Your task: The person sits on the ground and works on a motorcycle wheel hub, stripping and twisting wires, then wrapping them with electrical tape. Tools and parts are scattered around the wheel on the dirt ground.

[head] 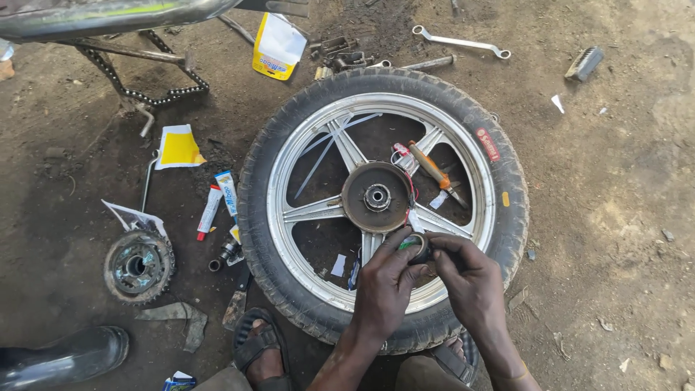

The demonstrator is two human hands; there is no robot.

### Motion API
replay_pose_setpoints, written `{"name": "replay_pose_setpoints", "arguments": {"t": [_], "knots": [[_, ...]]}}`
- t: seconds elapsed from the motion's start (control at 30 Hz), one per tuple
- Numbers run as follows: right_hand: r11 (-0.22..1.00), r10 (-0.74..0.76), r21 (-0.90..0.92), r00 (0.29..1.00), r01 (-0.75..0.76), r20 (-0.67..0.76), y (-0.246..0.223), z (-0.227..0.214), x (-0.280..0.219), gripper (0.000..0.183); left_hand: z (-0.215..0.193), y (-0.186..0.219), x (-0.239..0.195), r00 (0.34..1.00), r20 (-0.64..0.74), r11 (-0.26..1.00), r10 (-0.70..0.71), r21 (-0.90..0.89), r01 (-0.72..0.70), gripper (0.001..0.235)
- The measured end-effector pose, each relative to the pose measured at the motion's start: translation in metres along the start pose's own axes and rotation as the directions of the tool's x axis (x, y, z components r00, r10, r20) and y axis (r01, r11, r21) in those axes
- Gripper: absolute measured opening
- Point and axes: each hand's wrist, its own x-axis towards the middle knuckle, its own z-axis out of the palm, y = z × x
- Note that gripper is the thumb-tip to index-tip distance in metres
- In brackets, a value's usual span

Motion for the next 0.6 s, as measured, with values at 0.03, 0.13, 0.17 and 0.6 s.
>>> {"name": "replay_pose_setpoints", "arguments": {"t": [0.03, 0.13, 0.17, 0.6], "knots": [[1.0, -0.001, 0.003, 1.0, 0.001, 0.004, -0.001, 0.002, -0.001, 0.017, -0.001, -0.002, -0.001, 1.0, -0.003, 1.0, -0.001, 0.004, 0.001, 0.035], [0.939, -0.203, -0.284, 0.979, 0.193, -0.005, 0.003, 0.0, -0.004, 0.019, 0.003, -0.006, -0.005, 0.998, -0.02, 0.998, 0.052, 0.049, -0.051, 0.032], [0.91, -0.236, -0.345, 0.971, 0.23, 0.025, 0.008, -0.002, -0.004, 0.018, 0.004, -0.006, -0.006, 0.998, 0.002, 0.994, 0.069, 0.089, -0.069, 0.034], [0.891, 0.359, -0.307, 0.933, -0.334, 0.029, 0.011, 0.001, 0.005, 0.006, -0.009, -0.004, -0.001, 0.988, 0.147, 0.998, 0.054, 0.014, -0.056, 0.033]]}}
